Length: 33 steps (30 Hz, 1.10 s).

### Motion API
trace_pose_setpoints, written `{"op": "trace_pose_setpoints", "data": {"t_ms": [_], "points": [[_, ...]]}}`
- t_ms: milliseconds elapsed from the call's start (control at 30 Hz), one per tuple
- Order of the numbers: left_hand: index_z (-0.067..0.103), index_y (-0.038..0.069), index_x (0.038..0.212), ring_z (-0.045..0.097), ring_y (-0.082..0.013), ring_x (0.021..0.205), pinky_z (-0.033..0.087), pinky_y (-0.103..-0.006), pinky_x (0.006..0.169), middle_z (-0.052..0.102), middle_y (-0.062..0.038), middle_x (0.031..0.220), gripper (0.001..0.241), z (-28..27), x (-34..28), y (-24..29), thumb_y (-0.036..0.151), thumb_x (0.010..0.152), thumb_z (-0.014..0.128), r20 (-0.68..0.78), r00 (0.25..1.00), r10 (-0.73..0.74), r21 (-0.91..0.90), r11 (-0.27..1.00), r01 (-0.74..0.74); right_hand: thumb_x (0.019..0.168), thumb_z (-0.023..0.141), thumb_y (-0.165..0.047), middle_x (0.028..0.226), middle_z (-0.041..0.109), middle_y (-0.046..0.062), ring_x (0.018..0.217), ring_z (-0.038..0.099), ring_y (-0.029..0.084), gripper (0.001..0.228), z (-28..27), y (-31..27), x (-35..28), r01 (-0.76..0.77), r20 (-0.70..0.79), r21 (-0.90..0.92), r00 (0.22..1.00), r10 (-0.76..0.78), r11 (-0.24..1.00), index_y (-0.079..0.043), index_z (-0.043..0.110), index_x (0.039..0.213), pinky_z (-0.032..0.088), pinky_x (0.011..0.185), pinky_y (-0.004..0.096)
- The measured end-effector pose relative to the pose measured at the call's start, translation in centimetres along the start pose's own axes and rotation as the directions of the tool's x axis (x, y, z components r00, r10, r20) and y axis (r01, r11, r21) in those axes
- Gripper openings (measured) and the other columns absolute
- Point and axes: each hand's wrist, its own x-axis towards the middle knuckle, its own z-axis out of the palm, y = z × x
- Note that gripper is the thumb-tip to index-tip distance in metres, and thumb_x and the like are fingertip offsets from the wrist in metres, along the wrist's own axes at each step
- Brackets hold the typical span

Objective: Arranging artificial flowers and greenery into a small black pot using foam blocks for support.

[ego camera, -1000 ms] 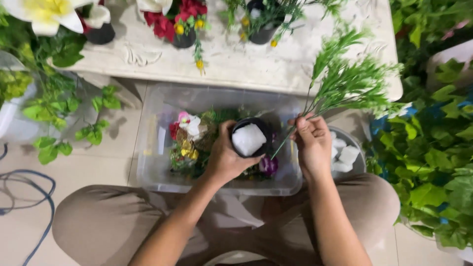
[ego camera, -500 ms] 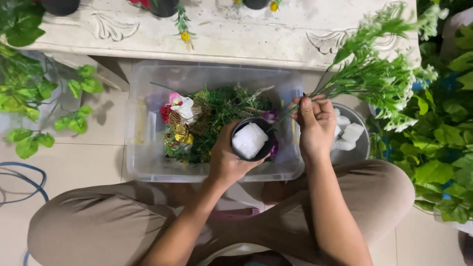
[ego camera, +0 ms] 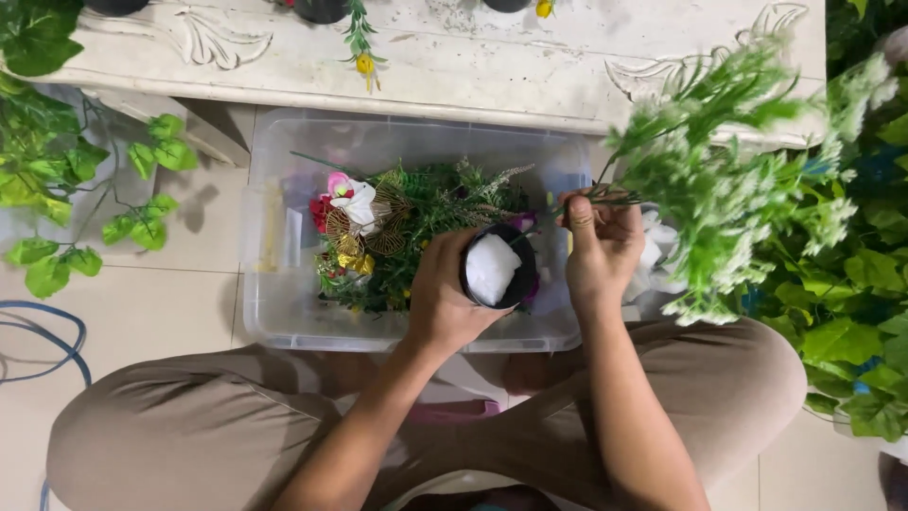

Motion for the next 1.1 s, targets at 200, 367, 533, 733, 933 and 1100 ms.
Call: {"op": "trace_pose_setpoints", "data": {"t_ms": [200,367,533,733,933,1100], "points": [[0.063,0.003,0.122,0.068,-0.0355,0.104,0.056,-0.0499,0.095,0.064,-0.014,0.110,0.073,0.0,-0.1,-0.4,0.014,0.058,0.097,-0.015,1.000,-0.002,-0.023,1.000,0.002,0.102,0.069,-0.016,0.089,0.072,0.016,0.068,0.068,0.017,0.018,0.2,0.3,0.0,-0.048,0.036,0.003,0.998,0.048,0.999,-0.002,0.058,0.109,0.064,0.070,0.030],[0.062,0.003,0.123,0.067,-0.0398,0.107,0.054,-0.0550,0.094,0.064,-0.016,0.112,0.073,0.3,-0.6,-1.8,0.012,0.059,0.095,-0.024,0.990,-0.142,-0.168,0.976,0.136,0.100,0.072,-0.011,0.092,0.073,0.016,0.071,0.072,0.015,0.022,-0.4,1.1,0.4,-0.185,0.067,0.016,0.981,0.183,0.983,0.002,0.058,0.112,0.066,0.072,0.030],[0.062,0.001,0.124,0.068,-0.0442,0.107,0.054,-0.0581,0.091,0.067,-0.021,0.110,0.074,0.4,-0.5,-1.1,0.010,0.058,0.094,0.008,0.975,-0.223,-0.197,0.955,0.220,0.099,0.072,-0.010,0.092,0.074,0.016,0.072,0.072,0.015,0.021,-0.2,1.3,0.7,-0.255,0.084,-0.012,0.963,0.255,0.967,0.004,0.063,0.111,0.067,0.073,0.029],[0.062,0.003,0.123,0.069,-0.0426,0.105,0.055,-0.0554,0.089,0.068,-0.020,0.108,0.076,0.7,-0.8,-1.1,0.011,0.055,0.094,0.001,0.968,-0.250,-0.201,0.949,0.245,0.101,0.070,-0.011,0.088,0.074,0.016,0.070,0.072,0.014,0.019,0.1,1.4,0.6,-0.295,0.090,-0.028,0.951,0.296,0.955,0.005,0.062,0.110,0.066,0.073,0.027],[0.062,0.005,0.124,0.069,-0.0422,0.105,0.055,-0.0557,0.089,0.068,-0.019,0.107,0.076,0.9,-0.9,-0.5,0.012,0.055,0.094,0.003,0.958,-0.287,-0.186,0.941,0.282,0.101,0.070,-0.010,0.085,0.074,0.016,0.069,0.071,0.014,0.019,0.5,1.0,0.5,-0.295,0.107,-0.028,0.949,0.296,0.955,0.005,0.063,0.109,0.066,0.073,0.026],[0.062,0.004,0.124,0.069,-0.0438,0.105,0.055,-0.0572,0.090,0.068,-0.020,0.108,0.076,0.8,-0.8,-0.1,0.011,0.055,0.093,0.016,0.946,-0.324,-0.202,0.925,0.321,0.102,0.068,-0.009,0.084,0.074,0.016,0.070,0.070,0.015,0.017,0.9,1.3,0.3,-0.296,0.111,-0.030,0.948,0.298,0.955,0.005,0.062,0.109,0.066,0.074,0.027]]}}
